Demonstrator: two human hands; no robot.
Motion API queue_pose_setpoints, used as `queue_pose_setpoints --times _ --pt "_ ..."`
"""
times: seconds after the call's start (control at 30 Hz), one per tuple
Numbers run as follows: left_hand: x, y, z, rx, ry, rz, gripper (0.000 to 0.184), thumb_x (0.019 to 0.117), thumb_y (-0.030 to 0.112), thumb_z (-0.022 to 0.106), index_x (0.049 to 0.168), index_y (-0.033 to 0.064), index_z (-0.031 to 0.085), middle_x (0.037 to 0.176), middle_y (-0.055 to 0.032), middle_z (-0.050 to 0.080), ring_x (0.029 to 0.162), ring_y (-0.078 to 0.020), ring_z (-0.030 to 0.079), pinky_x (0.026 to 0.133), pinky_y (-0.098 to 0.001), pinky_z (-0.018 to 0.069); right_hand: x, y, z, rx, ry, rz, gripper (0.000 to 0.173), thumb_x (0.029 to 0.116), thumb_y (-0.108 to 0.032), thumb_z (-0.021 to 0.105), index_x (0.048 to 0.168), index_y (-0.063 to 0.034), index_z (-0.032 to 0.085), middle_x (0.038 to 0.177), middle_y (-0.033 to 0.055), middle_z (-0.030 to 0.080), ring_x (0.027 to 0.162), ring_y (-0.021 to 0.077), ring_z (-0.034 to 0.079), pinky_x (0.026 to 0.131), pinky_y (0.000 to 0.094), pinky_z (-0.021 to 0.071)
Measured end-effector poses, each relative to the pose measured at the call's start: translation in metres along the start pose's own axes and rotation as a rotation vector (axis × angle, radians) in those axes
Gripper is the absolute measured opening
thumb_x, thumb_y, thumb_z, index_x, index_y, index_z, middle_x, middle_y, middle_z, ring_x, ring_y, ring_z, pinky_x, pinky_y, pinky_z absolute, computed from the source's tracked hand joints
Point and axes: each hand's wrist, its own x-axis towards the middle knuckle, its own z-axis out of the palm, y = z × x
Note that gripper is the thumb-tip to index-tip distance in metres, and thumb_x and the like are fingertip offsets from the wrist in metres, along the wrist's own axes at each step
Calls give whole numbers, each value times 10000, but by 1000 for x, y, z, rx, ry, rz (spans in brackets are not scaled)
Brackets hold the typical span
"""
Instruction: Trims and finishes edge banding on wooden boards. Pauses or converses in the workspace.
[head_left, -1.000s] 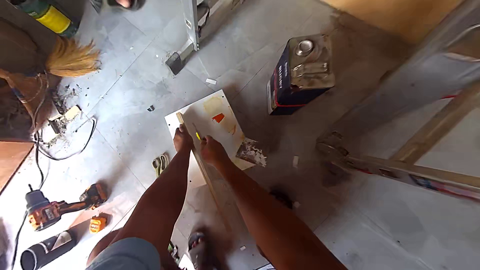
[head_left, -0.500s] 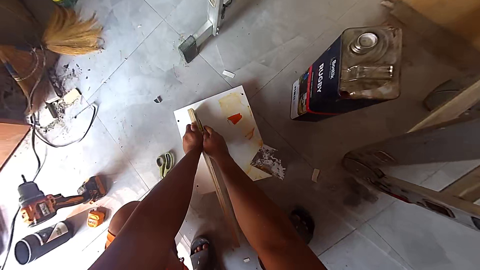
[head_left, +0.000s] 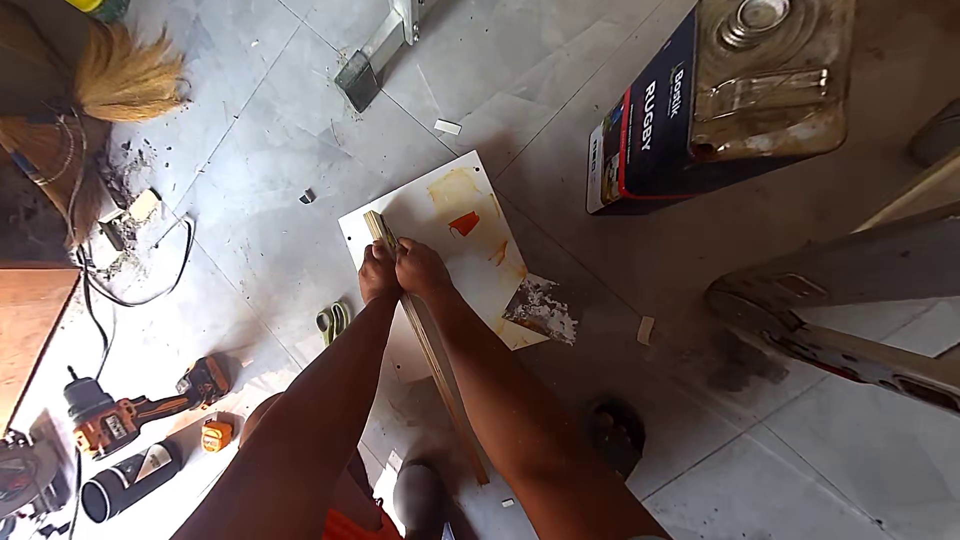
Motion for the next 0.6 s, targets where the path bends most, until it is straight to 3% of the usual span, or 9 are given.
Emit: queue_pose_setpoints --times 0.1,0.13,0.17,0.2,0.27,0.33,0.43,0.5,0.6 --pt "0 3 -2 2 -14 -28 590 1140 392 170 1336 29 591 1267 -256 660 1231 -411 622 1010 -620 469 -2 2 -9 73 -54 18 404 1117 -169 325 1405 2 552 1330 229 631 1251 352 615 1043 548 481" --pt "1 3 -2 6 -25 -38 596 1139 400 159 1337 39 590 1264 -250 664 1228 -405 625 1009 -620 471 -3 5 -12 153 -57 45 381 1110 -151 336 1392 -1 543 1240 215 656 1115 323 666 951 515 533" --pt "2 3 -1 8 -33 -46 602 1136 410 145 1331 52 588 1253 -242 669 1219 -398 632 999 -619 477 -4 11 -13 245 -45 63 369 1109 -156 326 1383 -25 535 1089 174 682 895 264 693 790 442 577" --pt "3 2 -1 2 -40 -49 605 1135 415 141 1328 56 587 1245 -240 671 1210 -397 637 992 -620 481 -7 18 -14 361 -30 59 374 1122 -172 309 1396 -34 523 969 144 673 723 218 657 659 378 562" --pt "4 1 -1 -11 -44 -46 607 1135 417 146 1318 56 597 1230 -241 676 1195 -401 643 977 -631 484 -14 31 -13 571 16 -8 376 1152 -280 315 1339 -36 532 801 87 602 560 153 567 523 298 511" --pt "4 -1 0 -13 -44 -49 606 1134 411 145 1288 55 611 1207 -233 684 1174 -396 652 957 -631 493 -27 43 -12 636 31 -73 402 1140 -374 349 1336 -77 534 811 78 596 563 152 561 519 295 512" --pt "4 -2 0 -17 -52 -44 613 1133 404 133 1274 48 612 1195 -236 684 1164 -400 654 943 -636 496 -34 52 -14 672 -25 -124 370 1141 -294 332 1444 -123 460 982 82 689 643 141 632 591 289 549" --pt "3 -2 0 -18 -51 -44 612 1133 402 130 1269 50 612 1196 -230 685 1163 -395 655 940 -633 497 -37 53 -14 725 -27 -123 396 1144 -325 312 1452 -136 473 874 53 628 558 106 538 521 247 488" --pt "3 -1 0 -10 -46 -43 610 1134 405 129 1271 56 610 1198 -223 687 1161 -389 657 938 -627 499 -42 50 -14 762 3 -88 459 1136 -423 301 1306 -106 587 670 28 520 461 93 449 439 224 423"
